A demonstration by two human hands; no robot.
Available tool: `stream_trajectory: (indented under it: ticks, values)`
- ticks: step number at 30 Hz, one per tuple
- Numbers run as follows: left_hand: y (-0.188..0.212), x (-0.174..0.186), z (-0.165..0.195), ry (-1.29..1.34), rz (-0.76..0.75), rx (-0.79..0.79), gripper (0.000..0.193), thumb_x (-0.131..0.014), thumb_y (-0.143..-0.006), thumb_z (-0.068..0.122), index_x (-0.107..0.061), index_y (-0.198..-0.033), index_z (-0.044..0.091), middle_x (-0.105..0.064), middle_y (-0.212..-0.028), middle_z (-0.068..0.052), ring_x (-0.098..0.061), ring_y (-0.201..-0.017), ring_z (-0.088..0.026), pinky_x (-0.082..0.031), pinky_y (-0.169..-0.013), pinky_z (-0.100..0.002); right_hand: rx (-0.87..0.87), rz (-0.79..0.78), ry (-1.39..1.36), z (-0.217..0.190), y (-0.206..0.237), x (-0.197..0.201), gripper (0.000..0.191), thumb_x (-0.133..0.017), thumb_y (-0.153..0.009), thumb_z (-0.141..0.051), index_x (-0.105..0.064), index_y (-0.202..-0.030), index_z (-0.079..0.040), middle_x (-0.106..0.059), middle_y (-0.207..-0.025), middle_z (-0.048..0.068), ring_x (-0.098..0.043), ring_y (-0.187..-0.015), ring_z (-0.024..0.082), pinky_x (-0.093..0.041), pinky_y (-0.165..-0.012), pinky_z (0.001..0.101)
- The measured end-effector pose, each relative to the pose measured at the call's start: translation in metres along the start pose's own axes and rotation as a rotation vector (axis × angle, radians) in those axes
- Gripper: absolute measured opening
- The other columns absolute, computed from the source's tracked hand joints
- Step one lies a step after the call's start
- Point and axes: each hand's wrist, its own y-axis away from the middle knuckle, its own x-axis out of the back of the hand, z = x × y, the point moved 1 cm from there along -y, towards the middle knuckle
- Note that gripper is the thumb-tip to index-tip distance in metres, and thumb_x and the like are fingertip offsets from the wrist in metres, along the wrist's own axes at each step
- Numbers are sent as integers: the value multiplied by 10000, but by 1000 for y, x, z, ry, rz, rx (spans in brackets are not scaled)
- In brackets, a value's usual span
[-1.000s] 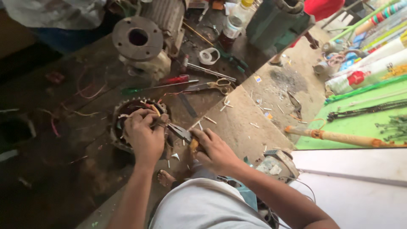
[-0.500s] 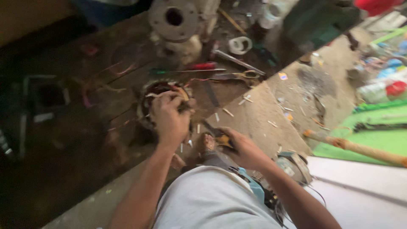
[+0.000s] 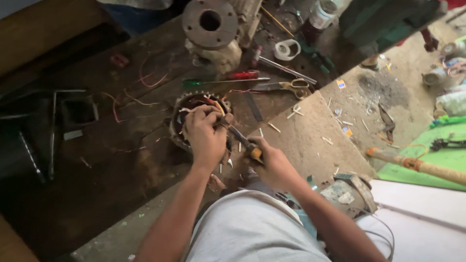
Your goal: The person works on an electric motor stator on a cluttered workbench, inserting wooden wedges into the stator slots and pressing the windings into place. They pick up pliers to cut and trim the copper wires, then continue seating wedges around the stator by hand.
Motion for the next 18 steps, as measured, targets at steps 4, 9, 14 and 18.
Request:
stream_trajectory:
  ticks: [4, 9, 14, 18]
  values:
    - [-4, 6, -4, 33, -5, -96, 154, -796, -847, 210, -751, -904, 74, -674, -1164, -83, -542, -1199, -346, -416, -1048, -474, -121, -505, -912, 34, -24, 0, 595, -705, -951, -332, -499, -1424, -36, -662, -1187, 112, -687, -1019, 219, -601, -863, 390]
    - [-5, 16, -7, 131, -49, -25, 220, -795, -929, 231, -713, -959, 29, -651, -1130, -105, -538, -1179, -359, -427, -1009, -463, 17, -343, -108, 58, -36, 28, 614, -724, -917, -339, -501, -1452, -136, -716, -1109, 130, -704, -961, 258, -508, -752, 422]
    - [5, 26, 1, -47, -35, -144, 207, -758, -898, 218, -718, -985, 34, -644, -1180, -102, -520, -1273, -366, -406, -1088, -489, 155, 97, 438, 62, -58, 41, 557, -719, -858, -211, -521, -1370, -118, -670, -1150, 169, -651, -1083, 393, -516, -891, 479]
    - [21, 37, 7, -295, 36, -272, 236, -747, -915, 281, -716, -1039, 81, -594, -1326, -116, -454, -1383, -403, -361, -1159, -564, 74, 234, 611, 60, -96, 46, 631, -639, -838, -83, -507, -1443, -204, -592, -1213, 165, -579, -1136, 386, -496, -936, 480]
